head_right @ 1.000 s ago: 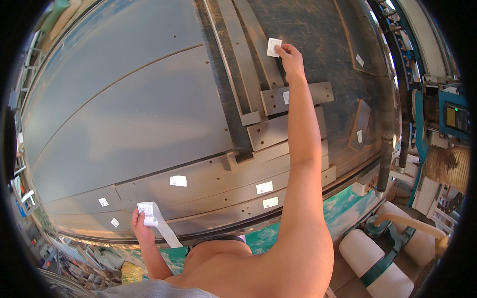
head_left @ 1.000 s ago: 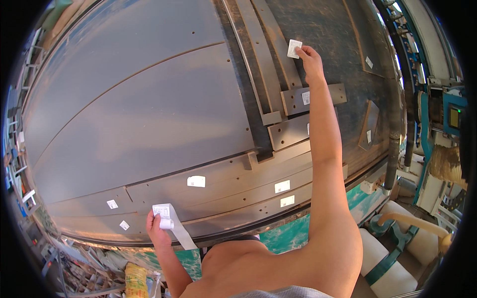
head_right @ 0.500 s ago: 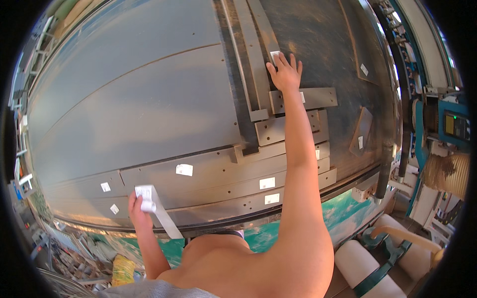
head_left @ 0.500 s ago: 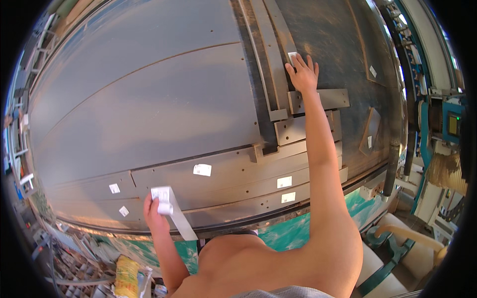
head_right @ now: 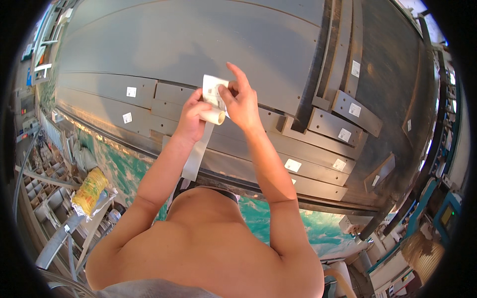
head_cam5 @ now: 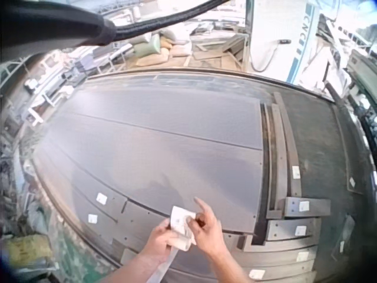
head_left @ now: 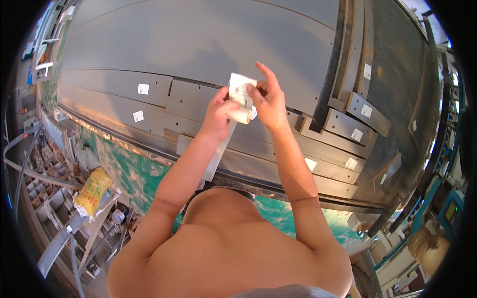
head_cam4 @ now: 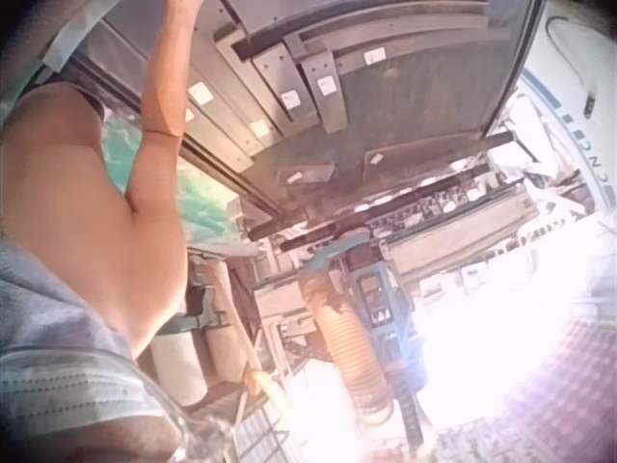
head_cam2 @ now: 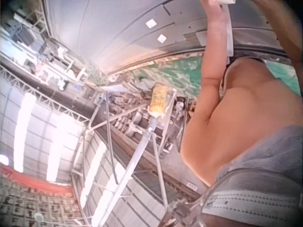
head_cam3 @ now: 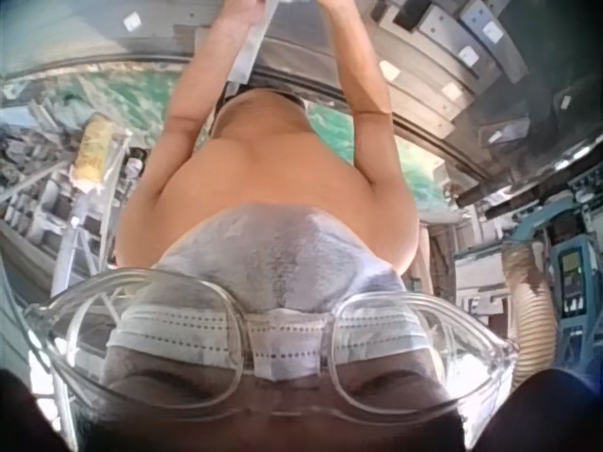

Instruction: The person peels white labels from a roll and applies them one by one to long grey furniture components on a workbench.

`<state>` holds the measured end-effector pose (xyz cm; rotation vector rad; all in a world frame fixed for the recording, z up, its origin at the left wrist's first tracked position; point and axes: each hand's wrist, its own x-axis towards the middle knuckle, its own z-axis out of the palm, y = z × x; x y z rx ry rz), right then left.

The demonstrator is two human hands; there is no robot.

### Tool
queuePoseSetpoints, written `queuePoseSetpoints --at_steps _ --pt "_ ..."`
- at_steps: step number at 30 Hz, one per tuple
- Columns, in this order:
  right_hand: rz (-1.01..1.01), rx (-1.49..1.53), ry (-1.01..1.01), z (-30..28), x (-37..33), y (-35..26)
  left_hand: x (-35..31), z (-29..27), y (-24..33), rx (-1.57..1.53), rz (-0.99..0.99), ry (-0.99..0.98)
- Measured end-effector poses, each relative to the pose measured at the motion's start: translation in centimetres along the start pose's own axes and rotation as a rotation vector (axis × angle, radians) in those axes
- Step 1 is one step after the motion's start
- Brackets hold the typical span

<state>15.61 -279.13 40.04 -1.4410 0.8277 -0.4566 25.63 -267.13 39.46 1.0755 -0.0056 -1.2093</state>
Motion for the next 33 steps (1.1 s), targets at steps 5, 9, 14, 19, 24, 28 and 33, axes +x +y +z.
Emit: queuePoseSetpoints --at_steps 5,9,14,19,24,28,33 --pt "-0.263 -0.455 0.274 -0.9 1.3 1.0 0.7 -1.3 -2.6 0.180 -0.021 0.201" --pt "-0.555 -0.711 -0.058 -2.9 0.1 0.5 1.2 -0.6 -2.2 0.505 0.085 0.043" --pt "-0.152 -0.332 -0.245 -10.1 4.6 2.9 1.6 0.2 -2.4 0.548 -0.080 -0.057" --pt "-0.152 1.042 0.675 -24.2 13.4 10.1 2.5 -1.5 -3.0 0.570 -0.200 -0.027" --pt "-0.140 1.037 0.652 -29.0 18.2 12.3 2.6 -3.4 -3.5 0.535 -0.247 -0.032" --pt "-0.139 1.004 0.673 -30.1 19.7 13.7 3.2 -3.9 -2.6 0.521 -0.220 0.025" --pt "-0.382 0.700 0.866 -32.0 20.4 14.4 4.4 -3.6 -1.1 0.480 -0.180 0.088"
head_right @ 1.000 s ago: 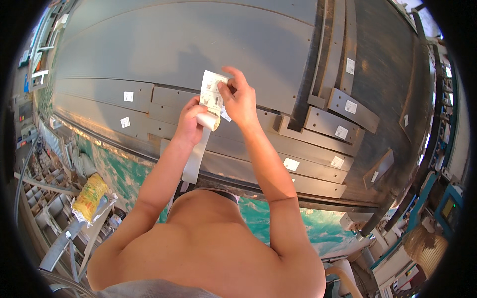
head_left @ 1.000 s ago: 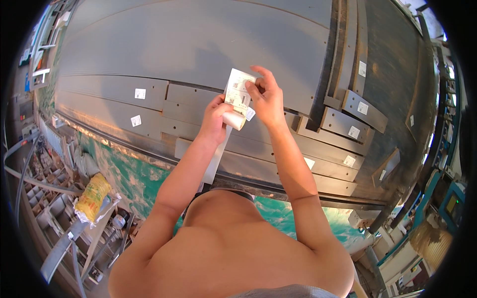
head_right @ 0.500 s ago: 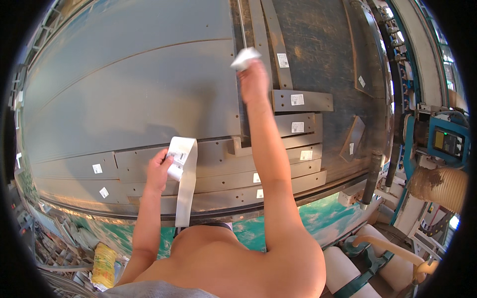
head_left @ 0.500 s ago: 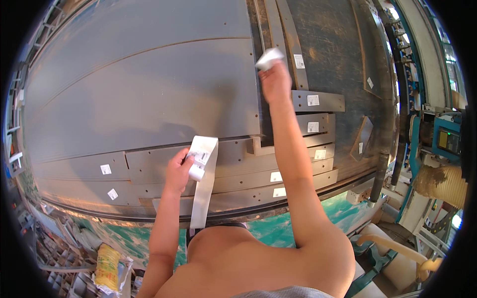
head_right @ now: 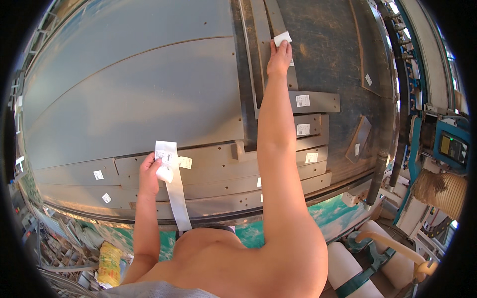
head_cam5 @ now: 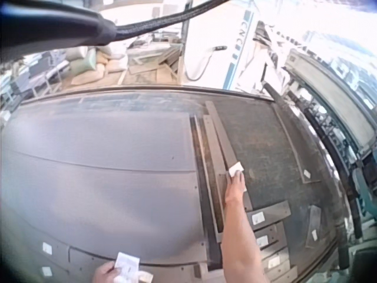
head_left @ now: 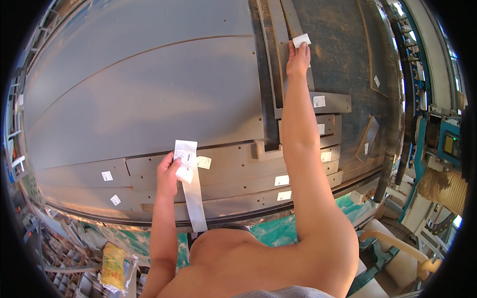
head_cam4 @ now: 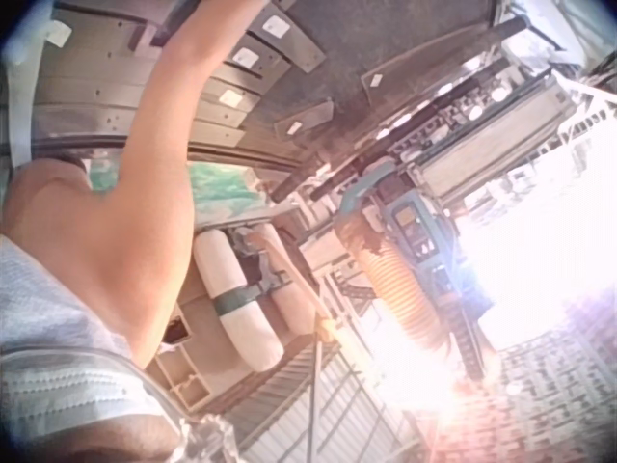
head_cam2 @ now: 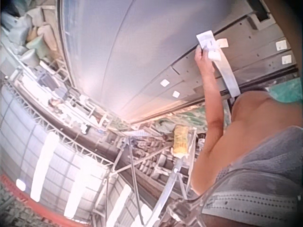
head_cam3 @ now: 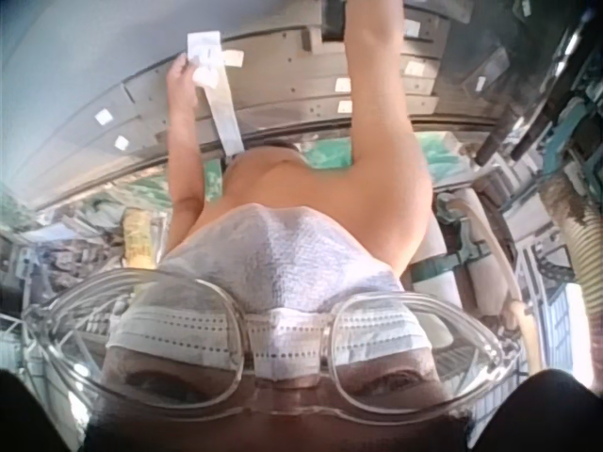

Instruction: The person peels white labels from a roll and applies them one by one to long grey furniture components on a workbench.

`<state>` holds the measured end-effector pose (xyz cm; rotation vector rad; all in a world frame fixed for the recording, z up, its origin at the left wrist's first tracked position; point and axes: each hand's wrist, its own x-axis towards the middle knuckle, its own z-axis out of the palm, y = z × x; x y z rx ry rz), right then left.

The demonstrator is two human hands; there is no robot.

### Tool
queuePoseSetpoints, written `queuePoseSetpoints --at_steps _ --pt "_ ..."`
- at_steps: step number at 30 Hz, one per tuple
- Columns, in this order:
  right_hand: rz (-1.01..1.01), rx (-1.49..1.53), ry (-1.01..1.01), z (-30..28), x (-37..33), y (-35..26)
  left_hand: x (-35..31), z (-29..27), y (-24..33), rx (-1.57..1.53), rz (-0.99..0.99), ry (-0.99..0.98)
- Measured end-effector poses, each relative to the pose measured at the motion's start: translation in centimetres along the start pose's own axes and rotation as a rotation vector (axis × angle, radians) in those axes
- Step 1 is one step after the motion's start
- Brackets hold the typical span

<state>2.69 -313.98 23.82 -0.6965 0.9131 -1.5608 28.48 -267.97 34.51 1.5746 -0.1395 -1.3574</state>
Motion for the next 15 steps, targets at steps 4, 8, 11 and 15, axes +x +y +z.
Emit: queuePoseSetpoints --at_steps 4,8,11,15 --pt "-0.301 -0.799 0.039 0.5 0.1 -2.6 0.2 -0.8 -0.1 -0.025 0.037 -0.005" --pt "-0.116 -0.937 -0.082 0.3 -2.5 -6.6 -0.4 -1.5 -0.3 -0.010 0.020 0.007" --pt "-0.230 -1.105 -0.134 -1.4 -3.4 -8.0 -0.7 -1.7 -0.7 -0.015 -0.005 0.001" --pt "-0.045 -0.921 -0.119 -2.0 -4.1 -9.2 -0.8 -2.0 -1.6 0.002 -0.028 -0.018"
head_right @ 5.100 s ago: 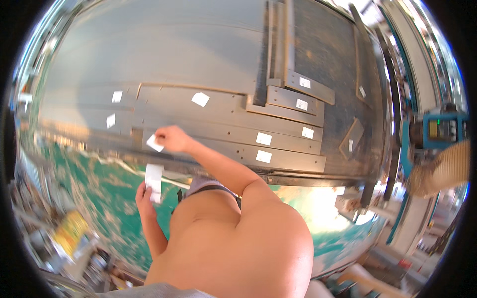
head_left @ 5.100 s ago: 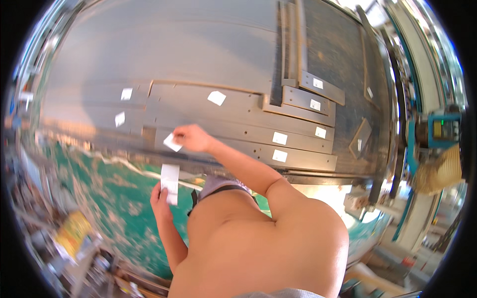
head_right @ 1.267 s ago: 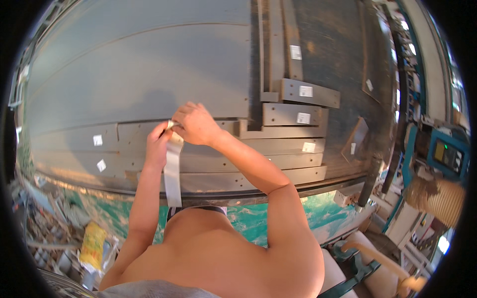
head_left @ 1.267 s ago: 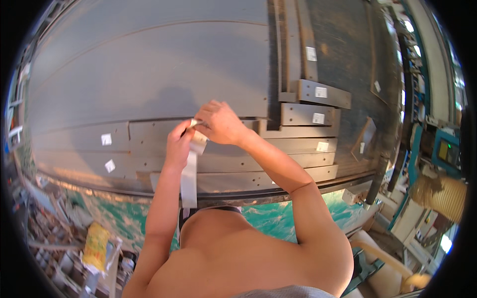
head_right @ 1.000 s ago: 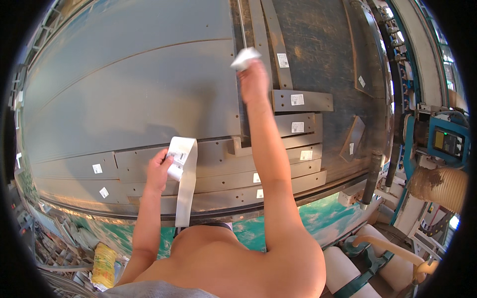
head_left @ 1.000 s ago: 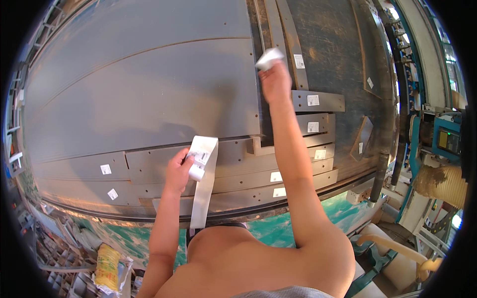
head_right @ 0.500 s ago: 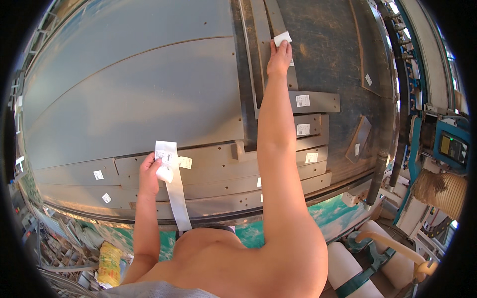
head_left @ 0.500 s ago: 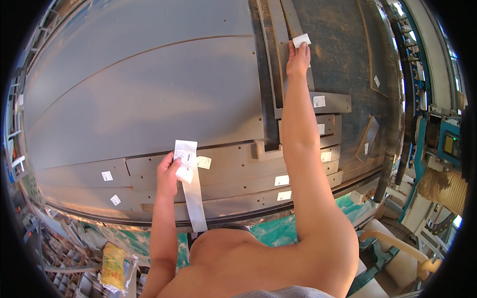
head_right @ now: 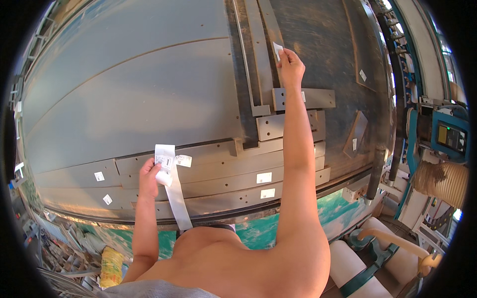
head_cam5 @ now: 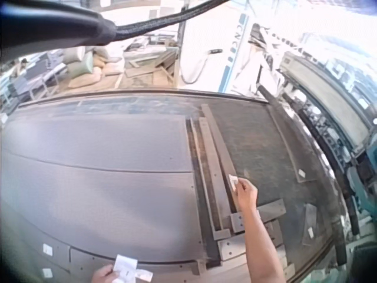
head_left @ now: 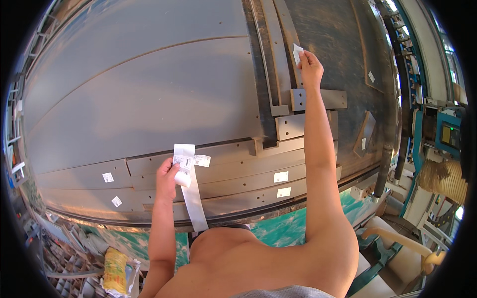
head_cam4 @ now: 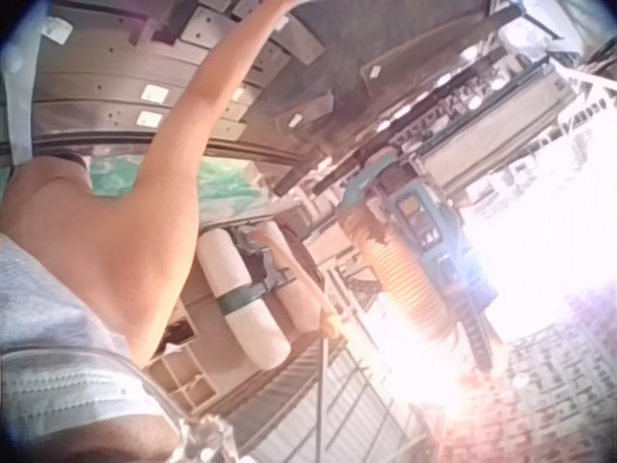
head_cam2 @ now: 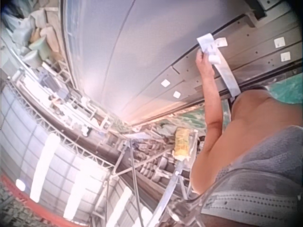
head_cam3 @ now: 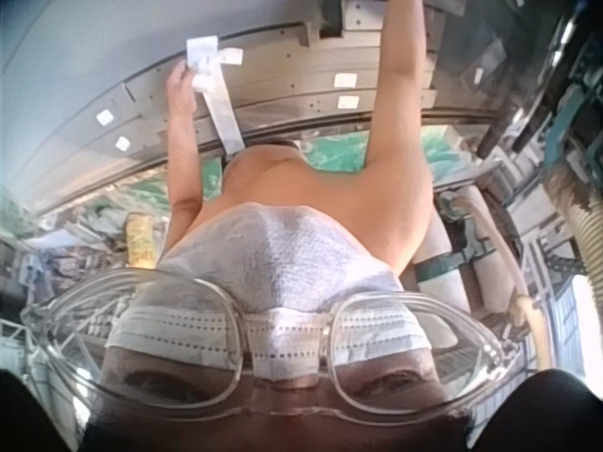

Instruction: The person peels white labels from a roll and applies them one by one to long grey furniture components on a workbench.

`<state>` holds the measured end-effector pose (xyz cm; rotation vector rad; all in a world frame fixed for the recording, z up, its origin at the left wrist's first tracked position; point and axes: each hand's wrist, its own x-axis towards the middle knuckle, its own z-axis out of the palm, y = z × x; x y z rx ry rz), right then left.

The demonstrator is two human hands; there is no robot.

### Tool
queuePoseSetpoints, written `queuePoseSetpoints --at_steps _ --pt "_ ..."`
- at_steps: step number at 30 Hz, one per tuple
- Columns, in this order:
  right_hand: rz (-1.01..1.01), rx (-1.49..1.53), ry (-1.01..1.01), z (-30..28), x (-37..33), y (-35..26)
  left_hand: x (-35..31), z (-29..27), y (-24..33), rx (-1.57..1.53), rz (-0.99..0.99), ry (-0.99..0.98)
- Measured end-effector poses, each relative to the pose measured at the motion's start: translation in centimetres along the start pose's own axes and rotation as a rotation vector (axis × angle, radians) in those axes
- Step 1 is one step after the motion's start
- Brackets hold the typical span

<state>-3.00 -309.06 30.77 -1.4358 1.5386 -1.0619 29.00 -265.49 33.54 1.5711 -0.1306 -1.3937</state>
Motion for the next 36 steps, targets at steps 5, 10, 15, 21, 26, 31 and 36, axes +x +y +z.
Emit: queuePoseSetpoints --at_steps 5,10,15,21,26,31,36 --pt "-0.087 0.186 -0.182 -1.1 0.5 1.8 -0.2 0.4 0.4 -0.027 0.028 -0.015" --pt "-0.023 -0.045 -0.062 0.6 -0.2 0.5 -0.4 0.4 1.1 -0.022 0.038 0.017" --pt "0.114 0.122 -0.113 1.5 1.4 2.5 -0.4 -0.1 1.4 -0.015 0.042 0.025" --pt "-0.019 -0.337 -0.172 2.2 2.5 2.4 -0.4 -0.5 1.0 -0.034 0.042 0.020" --pt "-0.329 -0.898 0.100 4.7 -0.2 1.7 -0.5 -0.5 0.4 -0.038 0.041 0.037" --pt "-0.662 -0.912 -0.055 4.6 -1.7 3.8 -1.0 -0.4 0.8 -0.065 0.060 0.029" --pt "-0.420 -1.255 -0.153 5.0 -5.5 0.4 -2.2 0.9 1.8 -0.164 0.160 0.140"
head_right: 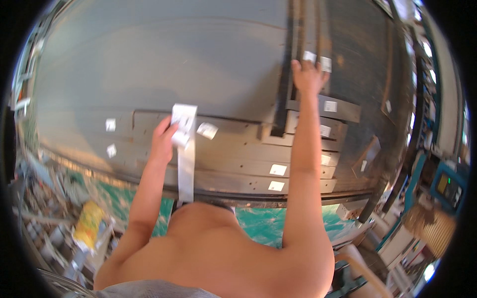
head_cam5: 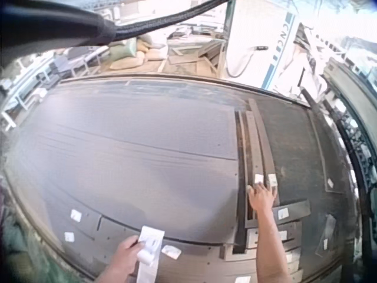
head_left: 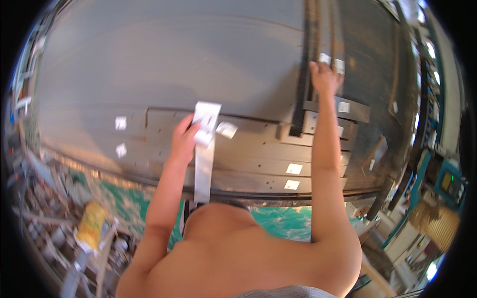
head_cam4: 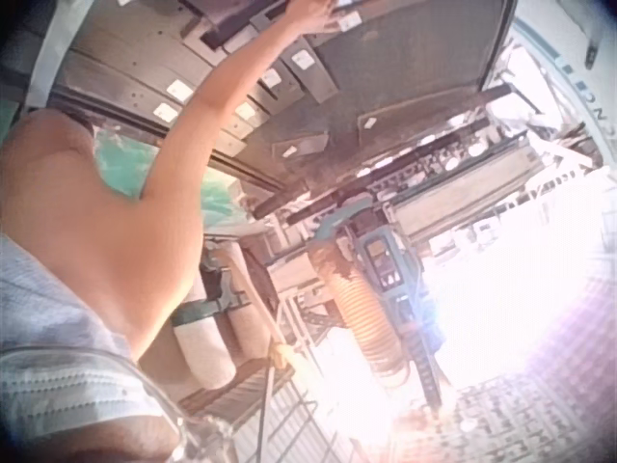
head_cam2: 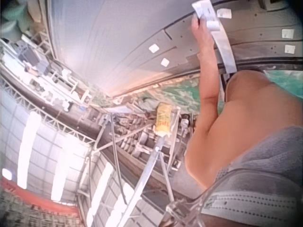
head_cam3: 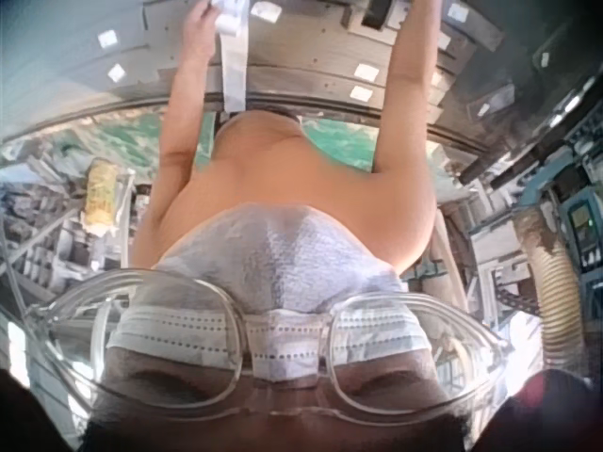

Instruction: The person peels white labels from a roll and applies them one by one to long grey furniture components on a workbench.

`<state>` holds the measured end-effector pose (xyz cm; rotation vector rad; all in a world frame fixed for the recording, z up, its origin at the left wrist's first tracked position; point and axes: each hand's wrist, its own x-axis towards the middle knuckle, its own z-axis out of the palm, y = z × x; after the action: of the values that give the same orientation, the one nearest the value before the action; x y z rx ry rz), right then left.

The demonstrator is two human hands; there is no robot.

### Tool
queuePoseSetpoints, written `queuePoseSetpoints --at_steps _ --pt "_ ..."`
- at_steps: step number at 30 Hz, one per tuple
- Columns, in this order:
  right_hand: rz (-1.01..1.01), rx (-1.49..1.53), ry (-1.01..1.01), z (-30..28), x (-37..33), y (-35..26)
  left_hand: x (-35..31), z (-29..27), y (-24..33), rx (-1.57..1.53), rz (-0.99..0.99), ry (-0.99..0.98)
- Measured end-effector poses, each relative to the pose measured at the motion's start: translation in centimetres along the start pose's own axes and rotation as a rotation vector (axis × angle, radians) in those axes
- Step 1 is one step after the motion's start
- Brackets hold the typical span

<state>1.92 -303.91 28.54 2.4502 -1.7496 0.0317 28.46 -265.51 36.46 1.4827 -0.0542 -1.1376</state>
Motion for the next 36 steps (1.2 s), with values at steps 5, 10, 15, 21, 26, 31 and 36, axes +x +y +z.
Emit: queuePoseSetpoints --at_steps 5,10,15,21,26,31,36 --pt "-0.290 0.517 0.110 -8.5 -8.1 -8.7 -1.2 0.3 0.1 -0.026 0.157 -0.004" --pt "-0.248 1.344 -0.646 -14.6 -22.4 -21.0 -3.1 -1.1 -1.3 -0.240 -0.052 -0.057" --pt "-0.441 0.879 -0.194 -14.1 -23.9 -24.3 -5.6 -5.6 -4.0 -0.244 -0.178 0.036" --pt "-1.040 1.017 -0.264 -10.7 -24.2 -26.7 -7.0 -9.1 -3.4 0.034 0.065 -0.055" --pt "0.003 1.727 -0.758 -2.1 -16.3 -25.8 -6.6 -12.5 -5.7 0.021 0.070 0.068" --pt "0.266 2.178 -0.082 -0.9 -7.3 -18.4 -6.2 -12.2 -4.1 -0.134 0.096 0.102" --pt "-0.518 0.193 -0.214 -6.1 -12.0 -18.9 -6.0 -10.5 -4.2 -0.205 0.171 0.178"
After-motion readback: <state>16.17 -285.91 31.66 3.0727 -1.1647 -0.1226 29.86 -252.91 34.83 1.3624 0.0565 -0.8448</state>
